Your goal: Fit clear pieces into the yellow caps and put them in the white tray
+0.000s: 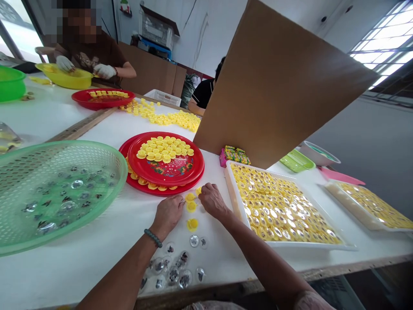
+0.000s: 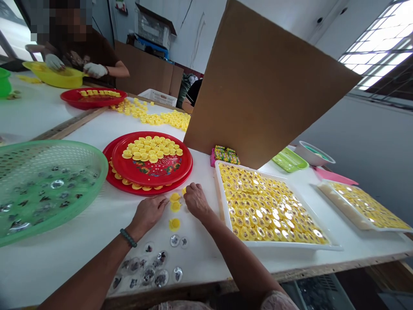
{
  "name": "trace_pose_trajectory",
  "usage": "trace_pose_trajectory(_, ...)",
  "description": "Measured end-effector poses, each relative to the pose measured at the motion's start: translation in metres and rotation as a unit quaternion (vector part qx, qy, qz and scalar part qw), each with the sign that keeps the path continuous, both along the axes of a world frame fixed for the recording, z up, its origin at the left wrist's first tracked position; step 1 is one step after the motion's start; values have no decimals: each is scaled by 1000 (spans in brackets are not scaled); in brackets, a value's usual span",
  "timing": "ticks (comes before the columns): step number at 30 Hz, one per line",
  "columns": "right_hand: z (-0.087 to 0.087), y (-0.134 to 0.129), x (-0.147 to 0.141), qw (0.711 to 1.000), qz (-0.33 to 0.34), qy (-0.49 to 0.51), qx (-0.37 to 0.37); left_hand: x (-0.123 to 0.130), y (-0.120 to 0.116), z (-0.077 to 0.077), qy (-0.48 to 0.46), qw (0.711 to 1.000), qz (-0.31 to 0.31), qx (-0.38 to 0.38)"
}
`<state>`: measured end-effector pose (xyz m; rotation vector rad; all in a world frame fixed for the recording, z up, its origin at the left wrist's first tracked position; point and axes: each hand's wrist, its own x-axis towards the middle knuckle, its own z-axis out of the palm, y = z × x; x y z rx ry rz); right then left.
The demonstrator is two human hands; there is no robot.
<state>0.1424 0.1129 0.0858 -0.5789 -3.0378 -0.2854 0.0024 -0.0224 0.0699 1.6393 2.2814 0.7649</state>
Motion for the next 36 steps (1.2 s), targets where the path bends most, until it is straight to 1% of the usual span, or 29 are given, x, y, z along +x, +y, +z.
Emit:
trace_pose_trajectory(4, -3, 3, -2, 1000, -13, 0, -17, 0, -1, 1, 8, 1000, -4, -20)
trace_pose_trajectory(6, -3, 2, -1, 999, -24, 16, -35, -1, -1, 1, 10, 1000, -4, -29)
trace_pose_trajectory(8, -2, -1, -1, 995, -40, 65, -58, -1, -1, 1, 11, 999, -3, -40)
trace_pose_trajectory(10, -2, -5, -4, 986, -55, 135, -82, -1, 0, 0, 10, 999, 0, -53)
trace_pose_trajectory(12, -1, -10, -9, 976, -56, 183, -101, -2, 0, 1, 9, 998, -2, -66)
trace_pose_trajectory(14, 1, -15, -13, 974, -43, 194, -114, -3, -1, 2, 0, 996, -14, -83)
trace_pose_trajectory(16, 5, -21, -12, 972, -34, 196, -126, -4, -3, 3, -21, 994, -43, -101)
trace_pose_trajectory(18, 9, -28, 0, 963, -35, 221, -151, -4, -5, 5, -54, 987, -87, -120)
trace_pose_trajectory(21, 14, -45, 35, 936, -53, 268, -221, 1, -7, 8, -102, 975, -145, -131)
trace_pose_trajectory(23, 14, -60, 61, 923, -73, 263, -270, 7, -8, 9, -120, 972, -155, -126)
trace_pose_trajectory(26, 7, -82, 89, 922, -82, 217, -310, 17, -7, 9, -119, 976, -141, -119)
trace_pose_trajectory(28, 0, -95, 96, 928, -62, 189, -316, 21, -6, 8, -105, 979, -130, -116)
trace_pose_trajectory(31, -10, -106, 95, 938, -29, 159, -307, 22, -6, 7, -85, 982, -131, -105)
trace_pose_trajectory(36, -17, -106, 97, 951, -25, 156, -266, 22, -9, 9, -106, 979, -158, -70)
